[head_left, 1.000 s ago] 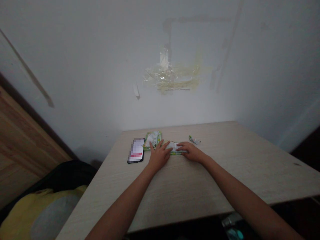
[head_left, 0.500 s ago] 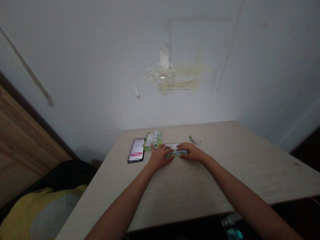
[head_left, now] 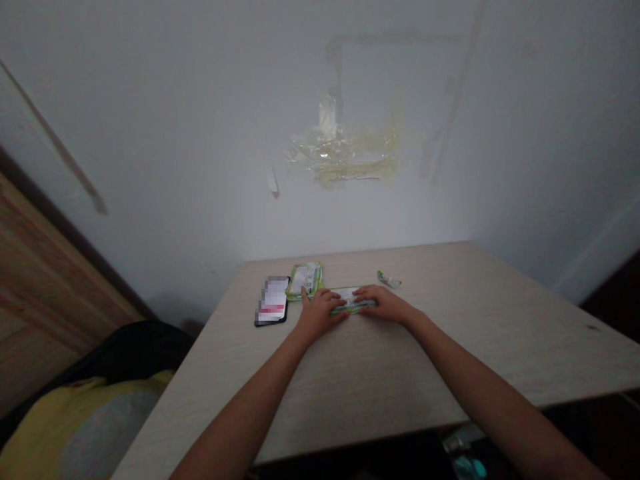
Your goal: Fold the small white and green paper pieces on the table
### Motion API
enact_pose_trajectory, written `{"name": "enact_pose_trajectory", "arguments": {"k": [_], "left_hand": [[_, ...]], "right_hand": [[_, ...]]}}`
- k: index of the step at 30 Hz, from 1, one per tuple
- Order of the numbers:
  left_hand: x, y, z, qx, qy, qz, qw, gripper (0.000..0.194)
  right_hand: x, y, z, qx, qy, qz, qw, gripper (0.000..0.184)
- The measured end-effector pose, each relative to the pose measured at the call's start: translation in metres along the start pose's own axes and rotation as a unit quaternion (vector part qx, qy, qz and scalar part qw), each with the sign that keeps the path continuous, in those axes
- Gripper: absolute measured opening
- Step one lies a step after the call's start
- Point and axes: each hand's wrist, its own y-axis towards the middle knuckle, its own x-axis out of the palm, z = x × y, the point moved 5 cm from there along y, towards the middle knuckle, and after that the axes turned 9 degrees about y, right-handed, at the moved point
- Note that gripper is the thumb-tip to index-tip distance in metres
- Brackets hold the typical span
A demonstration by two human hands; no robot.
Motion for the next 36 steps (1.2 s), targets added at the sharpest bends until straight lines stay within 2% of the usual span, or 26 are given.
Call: {"name": "enact_pose_trajectory", "arguments": {"k": [8,17,20,24,30,36], "left_hand": [[-0.001,0.001,0.001,-0.002,0.006,0.002,1.000,0.028],[-0.001,0.002,0.001,-0.001,-0.015,0.012,1.000,0.026],[-0.003,0.003,0.001,-0.001,-0.021,0.020,1.000,0.027],[-0.003,0.003,0.000,-0.006,-0.025,0.018,0.999,0.029],[-0.005,0.004,0.000,-0.033,-0.051,0.013,0.998,0.036],[-0.007,0.002,0.001,-0.028,-0.047,0.034,0.998,0.035]], "right_hand": [[-0.001,0.000,0.001,0.004,0.015,-0.004,1.000,0.030],[-0.002,0.001,0.002,0.039,0.054,0.000,0.998,0.030],[-0.005,0.001,0.004,0.038,0.053,0.017,0.998,0.031],[-0.009,0.001,0.005,0.042,0.022,0.033,0.998,0.019],[-0.016,0.001,0.000,0.080,-0.035,0.079,0.993,0.023],[-0.017,0.002,0.002,0.091,-0.013,0.113,0.989,0.021]]}}
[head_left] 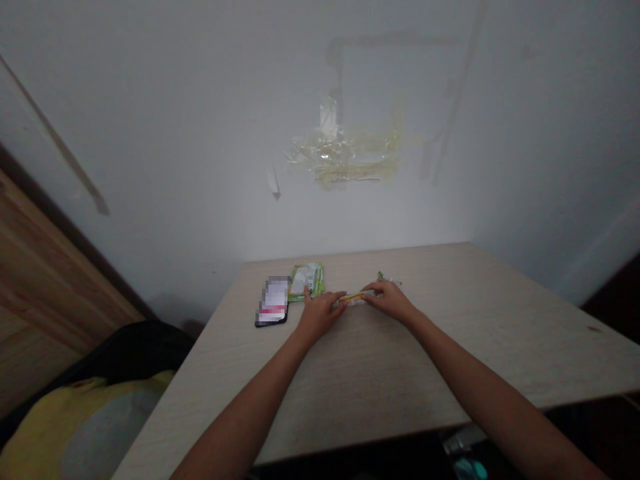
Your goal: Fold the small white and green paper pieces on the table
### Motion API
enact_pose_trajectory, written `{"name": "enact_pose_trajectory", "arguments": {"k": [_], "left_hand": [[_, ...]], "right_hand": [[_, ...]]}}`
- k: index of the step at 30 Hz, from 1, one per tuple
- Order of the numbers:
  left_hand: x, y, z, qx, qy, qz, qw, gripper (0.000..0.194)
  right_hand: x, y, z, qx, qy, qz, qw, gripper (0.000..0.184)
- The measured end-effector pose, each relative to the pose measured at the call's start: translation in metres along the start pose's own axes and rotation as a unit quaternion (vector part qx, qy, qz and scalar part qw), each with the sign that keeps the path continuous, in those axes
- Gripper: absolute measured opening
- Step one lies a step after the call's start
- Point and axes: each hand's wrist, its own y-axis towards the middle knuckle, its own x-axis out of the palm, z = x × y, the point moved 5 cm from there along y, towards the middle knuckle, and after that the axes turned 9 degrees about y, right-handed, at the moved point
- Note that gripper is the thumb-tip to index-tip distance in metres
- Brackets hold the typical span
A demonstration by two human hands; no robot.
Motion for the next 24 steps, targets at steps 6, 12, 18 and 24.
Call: {"name": "enact_pose_trajectory", "arguments": {"k": [6,12,18,24], "left_hand": [[0.003,0.004,-0.002,0.001,0.017,0.024,1.000,0.038],[0.007,0.010,0.001,0.023,0.034,0.017,0.999,0.024],[0.008,0.008,-0.001,0.030,0.036,0.016,0.999,0.018],[0.010,0.005,-0.003,0.029,0.026,-0.003,0.999,0.023]], "right_hand": [[0.006,0.001,0.009,0.018,0.039,0.037,0.998,0.036],[0.015,0.000,0.004,-0.051,0.063,0.037,0.996,0.034],[0.020,0.001,0.005,-0.081,0.034,0.014,0.996,0.016],[0.022,0.001,0.005,-0.083,-0.015,0.001,0.996,0.018]]}}
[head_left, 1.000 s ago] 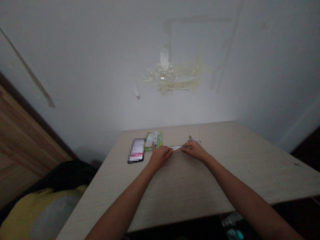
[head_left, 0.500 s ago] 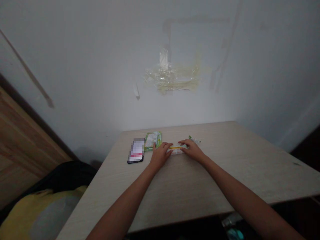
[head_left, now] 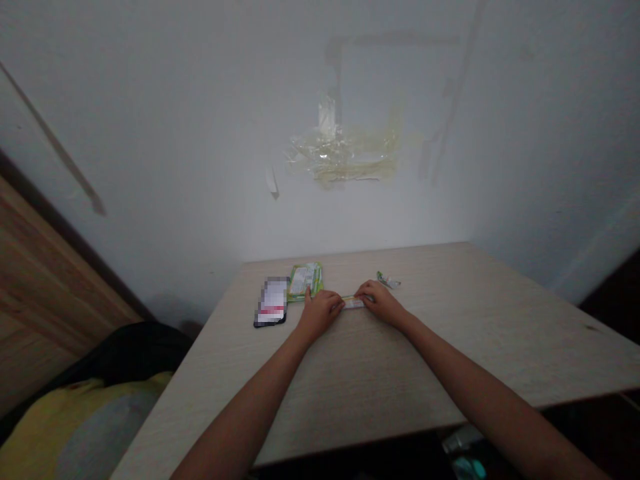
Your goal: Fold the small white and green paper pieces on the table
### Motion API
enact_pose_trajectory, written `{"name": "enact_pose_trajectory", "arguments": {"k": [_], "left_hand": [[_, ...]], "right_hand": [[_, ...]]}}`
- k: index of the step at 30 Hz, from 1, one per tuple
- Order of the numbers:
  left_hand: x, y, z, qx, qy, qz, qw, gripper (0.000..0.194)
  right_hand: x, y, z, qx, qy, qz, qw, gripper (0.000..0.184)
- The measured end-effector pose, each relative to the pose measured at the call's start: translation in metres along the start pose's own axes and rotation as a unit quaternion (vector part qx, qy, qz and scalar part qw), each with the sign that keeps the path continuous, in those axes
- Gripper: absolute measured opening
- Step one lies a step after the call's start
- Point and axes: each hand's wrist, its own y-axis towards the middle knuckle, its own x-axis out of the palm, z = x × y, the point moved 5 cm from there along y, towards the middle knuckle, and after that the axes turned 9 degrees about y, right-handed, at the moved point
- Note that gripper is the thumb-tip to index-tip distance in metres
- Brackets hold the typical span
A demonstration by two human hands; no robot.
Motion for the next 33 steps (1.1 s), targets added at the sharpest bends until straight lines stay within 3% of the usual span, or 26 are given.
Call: {"name": "enact_pose_trajectory", "arguments": {"k": [12,21,33], "left_hand": [[-0.003,-0.002,0.002,-0.005,-0.005,-0.023,1.000,0.023],[-0.002,-0.003,0.002,0.009,0.025,0.001,1.000,0.027],[-0.005,-0.002,0.005,-0.004,0.025,-0.007,1.000,0.027]], "right_hand": [[-0.004,-0.002,-0.016,-0.062,-0.028,-0.035,0.997,0.016],[0.001,-0.004,-0.009,-0.024,-0.029,-0.059,0.998,0.022],[0.002,-0.002,-0.019,-0.021,-0.052,-0.063,0.996,0.022]]}}
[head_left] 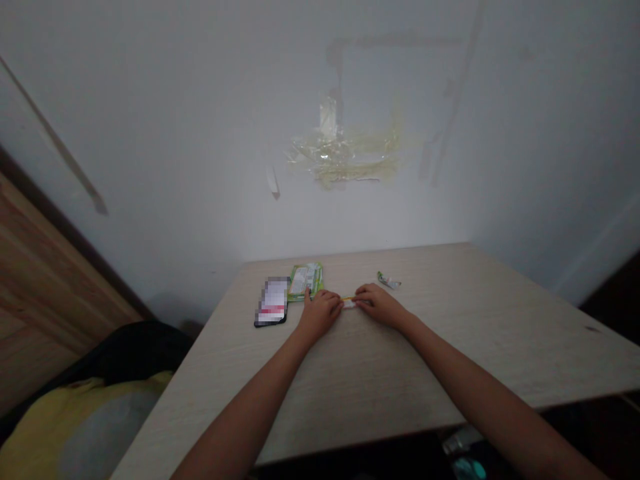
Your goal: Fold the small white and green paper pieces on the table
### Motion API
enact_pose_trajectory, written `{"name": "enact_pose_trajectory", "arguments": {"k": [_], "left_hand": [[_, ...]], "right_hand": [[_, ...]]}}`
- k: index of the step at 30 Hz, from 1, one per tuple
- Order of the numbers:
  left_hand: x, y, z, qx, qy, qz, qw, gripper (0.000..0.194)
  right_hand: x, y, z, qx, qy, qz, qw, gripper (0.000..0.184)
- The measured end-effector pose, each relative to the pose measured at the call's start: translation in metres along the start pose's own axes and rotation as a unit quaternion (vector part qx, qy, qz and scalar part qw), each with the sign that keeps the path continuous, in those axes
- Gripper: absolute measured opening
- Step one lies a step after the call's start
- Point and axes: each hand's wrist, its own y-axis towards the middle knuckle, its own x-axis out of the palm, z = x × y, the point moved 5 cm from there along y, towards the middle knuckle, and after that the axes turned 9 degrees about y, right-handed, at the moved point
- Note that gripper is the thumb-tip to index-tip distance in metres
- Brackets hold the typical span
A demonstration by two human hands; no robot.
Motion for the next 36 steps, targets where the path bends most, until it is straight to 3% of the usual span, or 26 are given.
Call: {"name": "enact_pose_trajectory", "arguments": {"k": [4,11,18,27,36], "left_hand": [[0.000,0.000,0.000,0.002,-0.005,-0.002,1.000,0.028],[0.001,-0.001,0.005,0.037,-0.039,-0.021,0.998,0.029],[0.000,-0.002,0.008,0.051,-0.035,-0.013,0.998,0.028],[0.001,-0.002,0.008,0.071,-0.069,-0.016,0.995,0.025],[0.009,0.000,0.000,0.035,-0.050,0.004,0.998,0.024]], "right_hand": [[0.001,0.000,0.003,0.006,-0.022,0.003,1.000,0.023],[-0.004,-0.001,0.018,0.082,-0.107,0.077,0.988,0.024],[0.000,0.000,0.016,0.047,-0.037,0.068,0.996,0.027],[0.006,-0.001,0.021,0.063,0.047,0.038,0.996,0.035],[0.007,0.000,0.017,0.052,0.010,0.024,0.998,0.028]]}}
